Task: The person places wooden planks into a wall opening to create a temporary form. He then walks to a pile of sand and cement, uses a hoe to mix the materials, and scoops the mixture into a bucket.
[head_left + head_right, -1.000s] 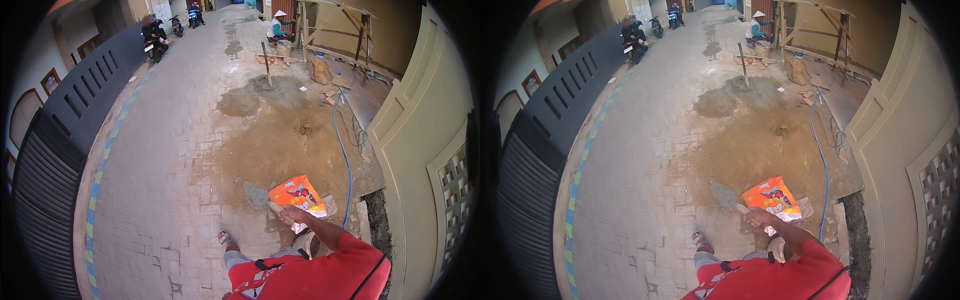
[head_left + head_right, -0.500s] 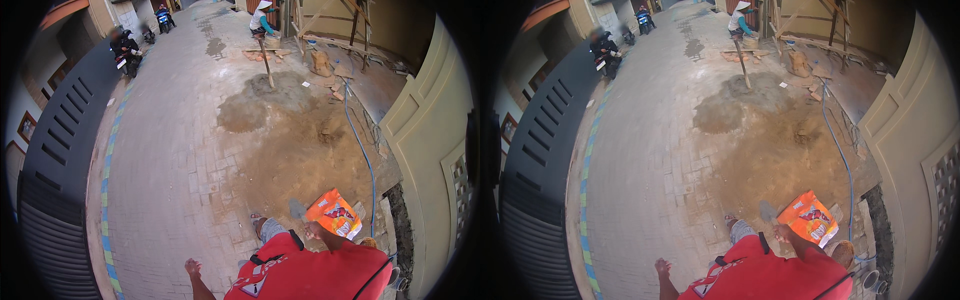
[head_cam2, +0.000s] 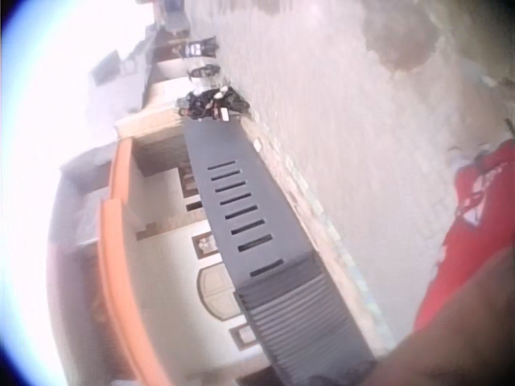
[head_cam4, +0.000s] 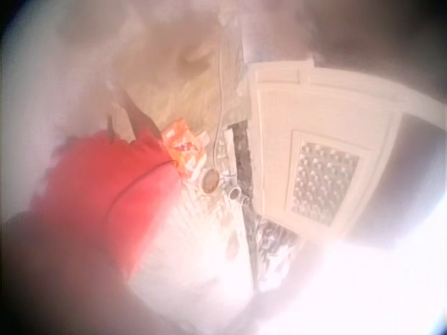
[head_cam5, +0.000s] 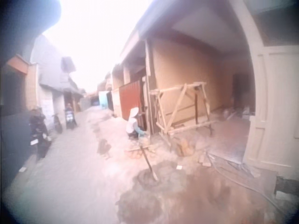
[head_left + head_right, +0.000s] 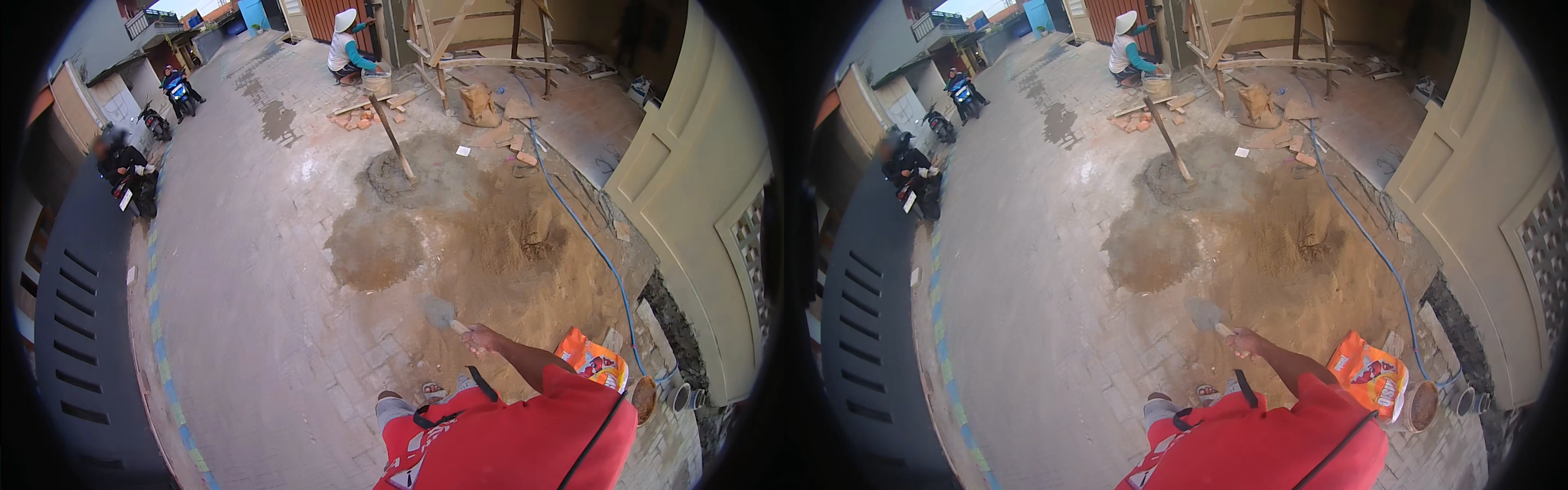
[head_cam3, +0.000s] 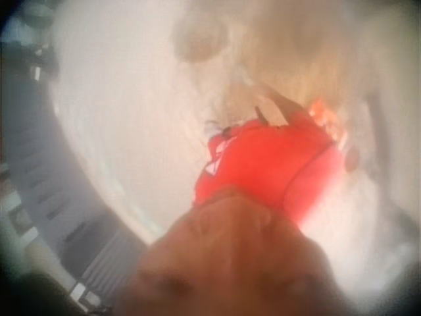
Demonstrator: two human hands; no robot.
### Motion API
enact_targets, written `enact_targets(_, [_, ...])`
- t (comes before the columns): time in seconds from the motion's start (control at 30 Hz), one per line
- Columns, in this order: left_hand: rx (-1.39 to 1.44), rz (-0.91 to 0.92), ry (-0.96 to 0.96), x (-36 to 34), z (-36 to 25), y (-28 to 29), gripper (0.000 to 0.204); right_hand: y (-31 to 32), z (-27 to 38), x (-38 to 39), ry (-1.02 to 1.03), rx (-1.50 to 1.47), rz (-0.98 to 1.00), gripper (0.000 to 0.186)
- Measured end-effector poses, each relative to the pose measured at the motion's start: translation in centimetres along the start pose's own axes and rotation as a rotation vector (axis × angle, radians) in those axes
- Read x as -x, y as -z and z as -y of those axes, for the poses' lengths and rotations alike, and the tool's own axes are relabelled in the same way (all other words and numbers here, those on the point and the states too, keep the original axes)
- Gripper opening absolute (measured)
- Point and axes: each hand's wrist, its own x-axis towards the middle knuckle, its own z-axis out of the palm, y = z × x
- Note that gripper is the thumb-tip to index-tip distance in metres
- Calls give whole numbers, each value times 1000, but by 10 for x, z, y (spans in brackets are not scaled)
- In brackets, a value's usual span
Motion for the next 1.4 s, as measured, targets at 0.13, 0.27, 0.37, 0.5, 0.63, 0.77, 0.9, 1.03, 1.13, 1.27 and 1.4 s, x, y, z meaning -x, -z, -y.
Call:
enact_targets(0.13, [6, 26, 30, -49, -115, -19, 32, -29, 92, -67, 111, 14, 41, 19])
enact_targets(0.27, [35, 2, 58, -106, -228, -6, 33, -56, 146, -138, 129, 52, -8, 17])
enact_targets(0.37, [103, -65, 70, -142, -315, 34, 33, -77, 177, -186, 5, -108, -92, 16])
enact_targets(0.5, [167, -212, -91, -184, -469, 115, 34, -103, 249, -220, -131, -53, -168, 16])
enact_targets(0.63, [-29, -297, -435, -169, -707, 84, 30, -96, 276, -285, -107, -213, -217, 18])
enact_targets(0.77, [18, -256, -604, -213, -850, 38, 28, -97, 342, -367, -69, -272, -232, 18])
enact_targets(0.9, [-37, -138, -447, -262, -908, -47, 28, -79, 425, -482, -59, -221, -252, 15])
enact_targets(1.03, [-481, 241, -106, -284, -902, -109, 37, -79, 529, -539, -26, -253, -269, 15])
enact_targets(1.13, [-389, 164, 13, -296, -943, -152, 37, -58, 605, -578, 51, -149, -265, 17])
enact_targets(1.27, [-311, 127, 43, -329, -1029, -185, 37, -52, 692, -633, 96, -177, -265, 18])
enact_targets(1.4, [-262, 88, 66, -371, -1129, -194, 36, -59, 771, -672, 3, -132, -348, 19])
